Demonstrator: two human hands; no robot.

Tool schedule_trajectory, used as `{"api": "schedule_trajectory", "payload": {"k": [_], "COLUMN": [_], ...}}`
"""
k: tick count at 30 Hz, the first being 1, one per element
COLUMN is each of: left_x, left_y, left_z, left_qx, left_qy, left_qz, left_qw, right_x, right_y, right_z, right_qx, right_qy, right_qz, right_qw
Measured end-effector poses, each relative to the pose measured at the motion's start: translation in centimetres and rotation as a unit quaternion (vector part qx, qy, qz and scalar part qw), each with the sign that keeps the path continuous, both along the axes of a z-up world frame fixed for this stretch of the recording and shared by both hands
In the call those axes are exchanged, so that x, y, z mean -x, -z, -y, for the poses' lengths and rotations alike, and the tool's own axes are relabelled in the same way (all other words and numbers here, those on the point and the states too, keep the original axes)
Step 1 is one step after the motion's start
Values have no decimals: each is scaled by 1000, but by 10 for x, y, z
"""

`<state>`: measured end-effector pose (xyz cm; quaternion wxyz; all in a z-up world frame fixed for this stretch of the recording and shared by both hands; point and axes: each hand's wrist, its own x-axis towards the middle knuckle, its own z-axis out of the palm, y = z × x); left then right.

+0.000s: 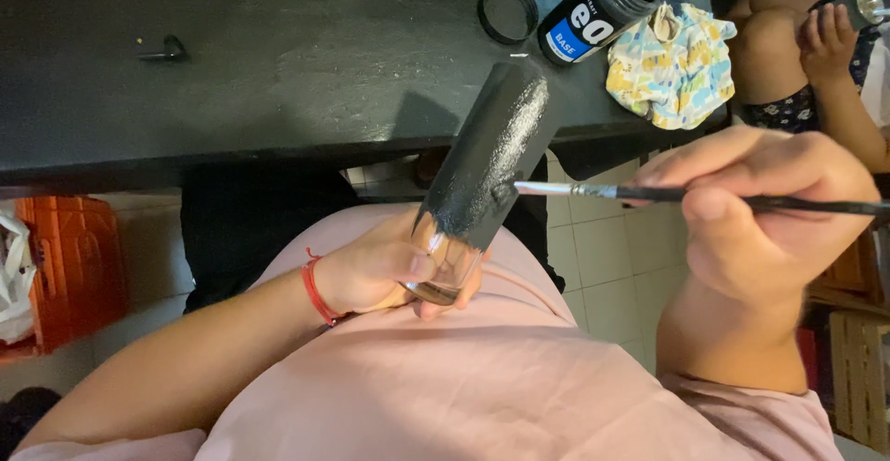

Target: The person paints the exterior of clear cylindrical glasses with black paint using a brush. They repeatedly dip the brush into a paint container and apply the paint to the glass, rotating it to cover the surface. Finished glasses are placed on the table.

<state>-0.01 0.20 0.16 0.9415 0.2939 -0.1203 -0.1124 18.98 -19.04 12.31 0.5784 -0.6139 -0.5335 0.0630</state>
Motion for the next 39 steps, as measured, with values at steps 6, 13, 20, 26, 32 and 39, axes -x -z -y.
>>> {"api": "schedule_trajectory", "payload": {"k": [6, 13, 20, 26, 32, 39], "left_x": [1, 0, 2, -1, 0, -2], "left_y": [-8, -5, -1, 2, 3, 0], "left_z": [-3, -1, -2, -1, 0, 3], "left_qx": [-21, 6, 0, 17, 32, 13], "left_qy": [6, -10, 1, 15, 4, -19], "left_qz": [-10, 4, 7, -40, -38, 1], "left_qw": [1000, 1000, 1000, 999, 999, 1000], "right_x": [-9, -16, 14, 0, 18, 23], "right_y": [-1, -2, -17, -19, -34, -33], "right_z": [-7, -15, 14, 26, 23, 19], "right_qx": [8, -12, 3, 85, 278, 161], "right_qy": [-2, -14, -66, -167, -157, -133], "right_qz": [-8, -27, 149, 231, 180, 210], "right_qw": [1000, 999, 987, 955, 931, 955]}}
